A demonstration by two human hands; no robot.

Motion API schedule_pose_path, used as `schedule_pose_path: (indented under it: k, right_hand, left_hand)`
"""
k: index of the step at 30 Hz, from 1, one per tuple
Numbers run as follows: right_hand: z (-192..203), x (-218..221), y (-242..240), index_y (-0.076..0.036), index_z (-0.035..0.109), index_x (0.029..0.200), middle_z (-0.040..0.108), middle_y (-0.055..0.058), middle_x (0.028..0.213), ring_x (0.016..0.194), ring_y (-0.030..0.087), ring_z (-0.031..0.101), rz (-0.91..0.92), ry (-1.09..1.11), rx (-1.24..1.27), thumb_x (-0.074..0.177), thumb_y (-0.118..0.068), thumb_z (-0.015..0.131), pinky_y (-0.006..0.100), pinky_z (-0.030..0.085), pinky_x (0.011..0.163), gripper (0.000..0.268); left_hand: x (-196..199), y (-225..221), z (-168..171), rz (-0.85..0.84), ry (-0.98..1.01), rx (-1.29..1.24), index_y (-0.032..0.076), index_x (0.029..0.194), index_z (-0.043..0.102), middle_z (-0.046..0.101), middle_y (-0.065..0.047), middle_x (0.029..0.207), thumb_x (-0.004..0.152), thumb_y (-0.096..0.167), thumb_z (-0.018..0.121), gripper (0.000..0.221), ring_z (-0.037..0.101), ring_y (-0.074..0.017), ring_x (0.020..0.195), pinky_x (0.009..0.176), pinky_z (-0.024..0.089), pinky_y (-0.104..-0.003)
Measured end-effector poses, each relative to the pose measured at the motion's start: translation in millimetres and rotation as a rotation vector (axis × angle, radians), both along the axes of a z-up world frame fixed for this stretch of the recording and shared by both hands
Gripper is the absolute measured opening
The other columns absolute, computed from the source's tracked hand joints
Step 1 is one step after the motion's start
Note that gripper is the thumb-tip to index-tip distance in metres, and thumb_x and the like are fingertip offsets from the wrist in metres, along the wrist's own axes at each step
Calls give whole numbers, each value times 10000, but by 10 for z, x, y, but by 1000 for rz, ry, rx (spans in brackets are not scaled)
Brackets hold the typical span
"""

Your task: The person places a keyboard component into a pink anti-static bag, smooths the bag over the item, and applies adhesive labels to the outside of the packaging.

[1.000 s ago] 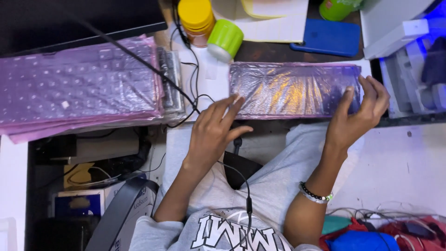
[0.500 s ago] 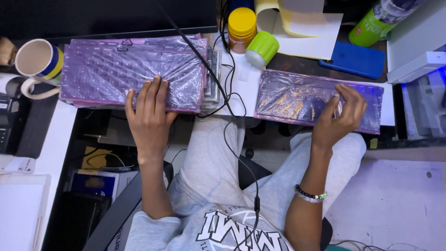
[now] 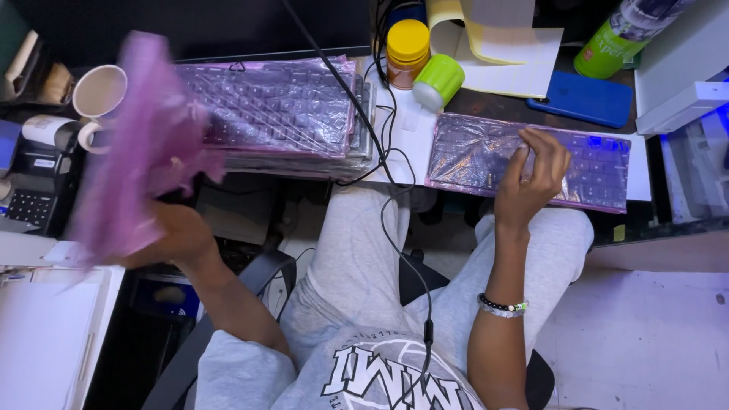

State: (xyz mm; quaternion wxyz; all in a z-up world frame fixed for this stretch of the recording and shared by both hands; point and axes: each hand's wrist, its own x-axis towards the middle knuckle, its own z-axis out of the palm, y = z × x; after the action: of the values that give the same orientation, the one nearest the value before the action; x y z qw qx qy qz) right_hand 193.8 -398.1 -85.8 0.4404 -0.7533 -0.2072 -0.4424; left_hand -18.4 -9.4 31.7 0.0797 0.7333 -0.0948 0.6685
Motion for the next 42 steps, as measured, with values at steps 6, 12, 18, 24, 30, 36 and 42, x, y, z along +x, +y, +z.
schedule_pose_path:
  k: [6, 12, 18, 24, 30, 36, 42]
  right_hand:
    - [25, -118, 160, 5, 679, 1184, 635, 180, 1162, 1108, 300, 632, 362, 144, 218, 1084, -197, 603, 379, 542, 926, 238]
    - [118, -294, 124, -39, 302, 1602, 554, 97, 1501, 1333, 154, 579, 1138, 754, 523, 756, -929, 384, 309, 473, 1138, 1231]
    - [134, -36, -507, -49, 372, 1570, 592, 83, 1386, 1241, 141, 623, 902, 776, 681, 807, -755, 436, 303, 520, 1102, 1042]
    - [101, -23, -1119, -59, 457, 1532, 639, 66, 1249, 1130, 126, 677, 632, 799, 852, 868, -545, 496, 297, 577, 1060, 823]
    - [66, -171, -1414, -68, 541, 1493, 686, 51, 1111, 1018, 113, 730, 419, 810, 1009, 929, -333, 552, 292, 634, 1017, 624]
    - [-155, -1, -1658, -128, 686, 1379, 737, 14, 1182, 922, 95, 721, 45, 892, 965, 902, -217, 610, 192, 586, 740, 492]
    - [-140, 63, -1786, -90, 656, 1404, 730, -16, 1051, 881, 99, 720, 111, 930, 826, 820, -186, 687, 220, 641, 829, 593]
  left_hand:
    - [245, -923, 645, -64, -823, -346, -61, 1199, 687, 661, -227, 1074, 1148, 59, 527, 206, 604, -292, 960, 984, 495, -419]
    - [828, -1680, 176, -422, -536, -1056, 11, 1450, 579, 556, -182, 1464, 1219, 262, 533, 344, 543, -236, 1314, 1235, 378, -439]
    - [1415, -2393, -806, -816, -230, -1747, 131, 1558, 421, 324, -157, 1602, 1110, 333, 583, 517, 358, -216, 1446, 1251, 258, -477]
    - [1505, -2952, -599, -1031, 535, -1726, 143, 1662, 37, 45, -160, 1700, 1052, 368, 580, 847, 87, -335, 1565, 1242, 182, -580]
    - [1512, -2631, -1099, -1153, 1067, -1456, 118, 1664, -7, 433, -280, 1506, 962, 220, 743, 1032, 519, -387, 1372, 1167, 409, -536]
    - [1405, -2220, -1073, -631, 1529, -683, 95, 1248, 675, 797, -56, 992, 915, 431, 689, 474, 778, -172, 879, 797, 627, -295]
    - [1663, -1966, -1215, -35, 1028, 328, 282, 1590, 373, 388, -44, 1640, 809, 530, 845, 946, 454, -319, 1443, 1045, 496, -447]
